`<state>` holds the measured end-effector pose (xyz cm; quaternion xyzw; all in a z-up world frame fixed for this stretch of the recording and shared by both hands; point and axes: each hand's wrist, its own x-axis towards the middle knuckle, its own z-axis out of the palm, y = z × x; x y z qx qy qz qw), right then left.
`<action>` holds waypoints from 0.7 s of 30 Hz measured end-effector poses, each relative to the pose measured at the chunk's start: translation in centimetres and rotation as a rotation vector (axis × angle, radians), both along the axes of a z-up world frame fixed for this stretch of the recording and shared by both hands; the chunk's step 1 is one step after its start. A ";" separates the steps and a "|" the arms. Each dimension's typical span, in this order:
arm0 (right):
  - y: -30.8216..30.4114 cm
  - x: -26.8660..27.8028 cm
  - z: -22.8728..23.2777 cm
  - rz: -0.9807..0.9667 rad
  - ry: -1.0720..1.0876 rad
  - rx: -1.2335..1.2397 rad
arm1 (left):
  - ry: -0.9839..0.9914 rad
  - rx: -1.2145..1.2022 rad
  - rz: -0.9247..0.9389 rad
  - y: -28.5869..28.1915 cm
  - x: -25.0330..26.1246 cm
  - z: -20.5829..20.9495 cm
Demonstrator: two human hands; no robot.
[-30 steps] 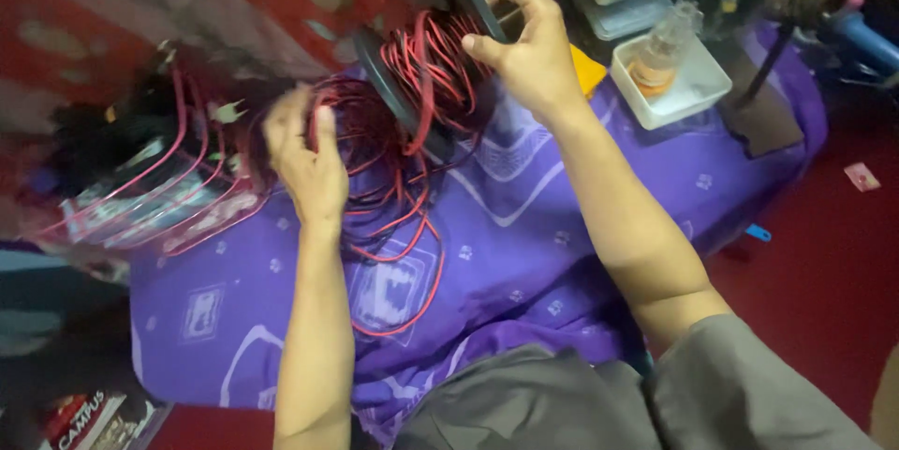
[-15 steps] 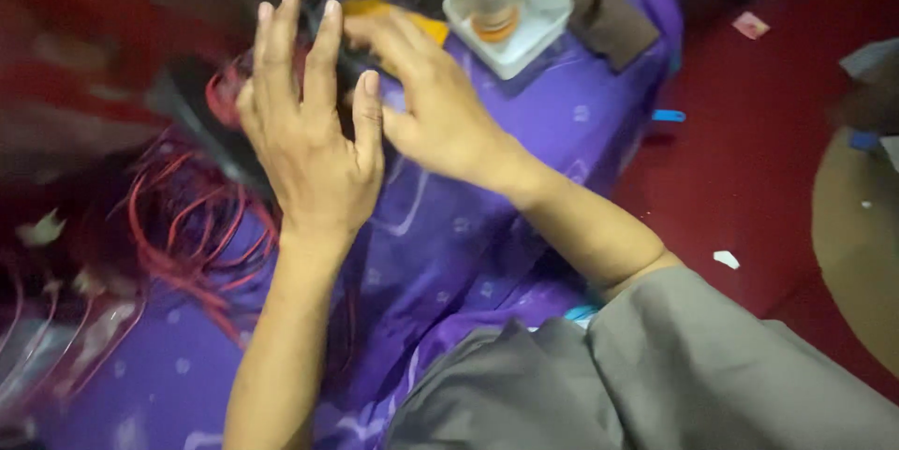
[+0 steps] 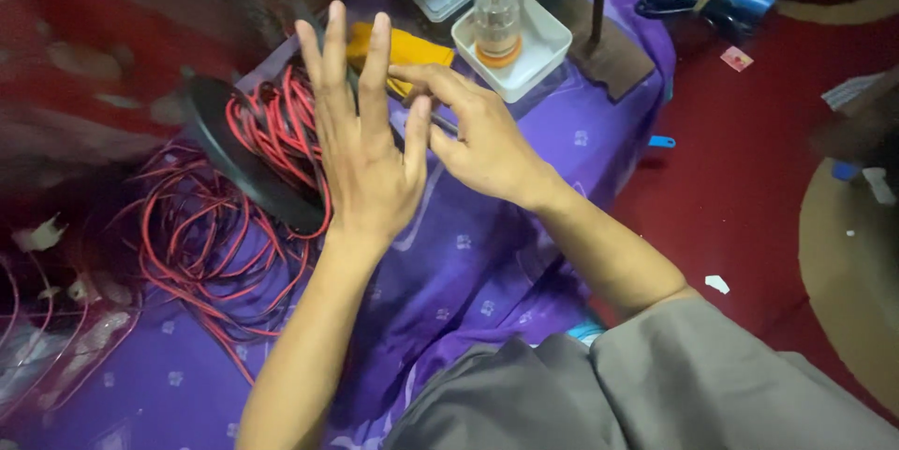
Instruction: Organizing various electrical cables and a wire spool on a table.
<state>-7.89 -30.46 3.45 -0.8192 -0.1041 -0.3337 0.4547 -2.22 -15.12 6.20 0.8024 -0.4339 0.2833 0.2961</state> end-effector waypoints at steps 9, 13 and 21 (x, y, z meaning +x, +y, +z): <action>3.9 2.3 1.8 0.039 -0.043 0.019 | -0.018 -0.018 0.123 7.4 -1.0 3.1; 4.9 4.0 0.7 -0.025 -0.043 0.003 | 0.069 -0.177 0.255 8.9 1.3 0.9; 4.8 7.4 -1.9 0.061 -0.051 0.115 | 0.127 -0.503 0.136 11.0 4.9 -2.5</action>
